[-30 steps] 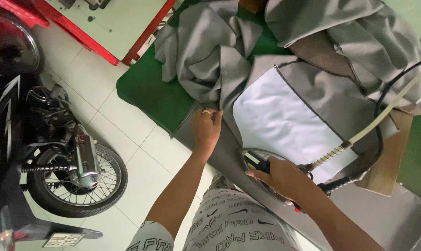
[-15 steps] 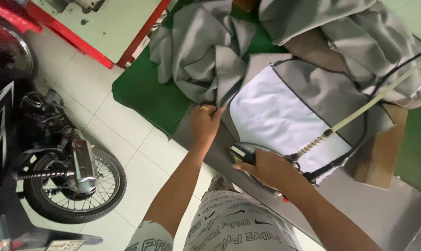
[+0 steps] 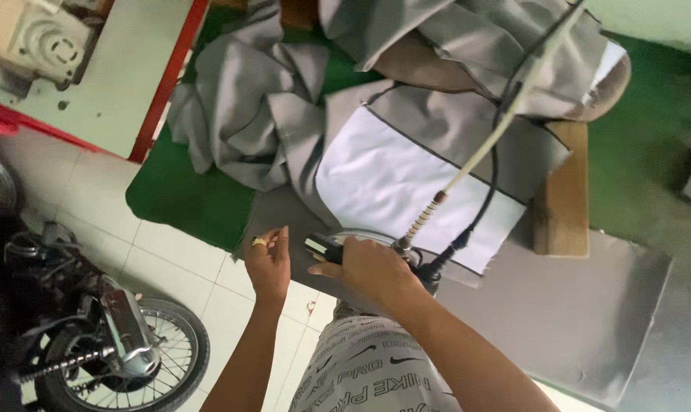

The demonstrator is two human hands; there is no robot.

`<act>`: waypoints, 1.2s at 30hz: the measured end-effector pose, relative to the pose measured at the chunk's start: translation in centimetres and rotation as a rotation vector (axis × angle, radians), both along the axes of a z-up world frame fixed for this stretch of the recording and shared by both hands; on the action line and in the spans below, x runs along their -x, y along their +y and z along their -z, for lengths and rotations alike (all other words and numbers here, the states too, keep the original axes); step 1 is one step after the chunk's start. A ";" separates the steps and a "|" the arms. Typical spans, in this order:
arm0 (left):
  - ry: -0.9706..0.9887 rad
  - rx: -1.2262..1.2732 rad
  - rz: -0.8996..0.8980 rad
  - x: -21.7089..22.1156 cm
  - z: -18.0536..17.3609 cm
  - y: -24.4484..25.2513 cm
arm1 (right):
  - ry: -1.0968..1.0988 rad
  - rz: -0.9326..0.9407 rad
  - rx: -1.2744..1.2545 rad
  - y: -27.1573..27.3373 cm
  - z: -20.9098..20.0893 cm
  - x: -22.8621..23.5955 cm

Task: The person irons a gray garment on a green ironing board using a steam iron and a wooden pressing block. They repeatedly smooth the fabric, fold edges, and press seams while adjusting the garment's position.

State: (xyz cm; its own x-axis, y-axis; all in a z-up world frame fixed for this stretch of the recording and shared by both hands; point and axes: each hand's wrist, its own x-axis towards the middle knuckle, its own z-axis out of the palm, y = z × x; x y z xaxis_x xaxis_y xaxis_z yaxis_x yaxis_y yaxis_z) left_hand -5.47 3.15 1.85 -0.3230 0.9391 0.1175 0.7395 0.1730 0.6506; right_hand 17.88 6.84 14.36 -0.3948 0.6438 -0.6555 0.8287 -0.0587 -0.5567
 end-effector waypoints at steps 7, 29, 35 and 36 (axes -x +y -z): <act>0.006 -0.017 0.097 -3.1 -1.2 0.6 | -0.020 0.077 0.054 -1.4 -0.4 -3.9; 0.015 -0.111 0.736 -15.0 -1.1 5.2 | -0.240 0.486 0.269 -5.4 -2.6 -9.5; 0.079 -0.316 0.831 -19.9 2.8 9.2 | -0.238 0.414 0.166 -6.8 -1.4 -12.9; 0.077 -0.315 0.834 -22.4 1.4 9.9 | -0.239 0.417 0.168 -7.3 -1.2 -13.2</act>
State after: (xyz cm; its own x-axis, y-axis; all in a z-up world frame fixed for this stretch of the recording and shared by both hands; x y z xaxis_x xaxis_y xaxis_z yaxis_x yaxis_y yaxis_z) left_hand 16.97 13.04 0.50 0.4695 0.7858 0.4027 0.5885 -0.6185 0.5207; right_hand 31.04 -0.42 15.59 0.0470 0.5925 -0.8042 0.8189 -0.4839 -0.3087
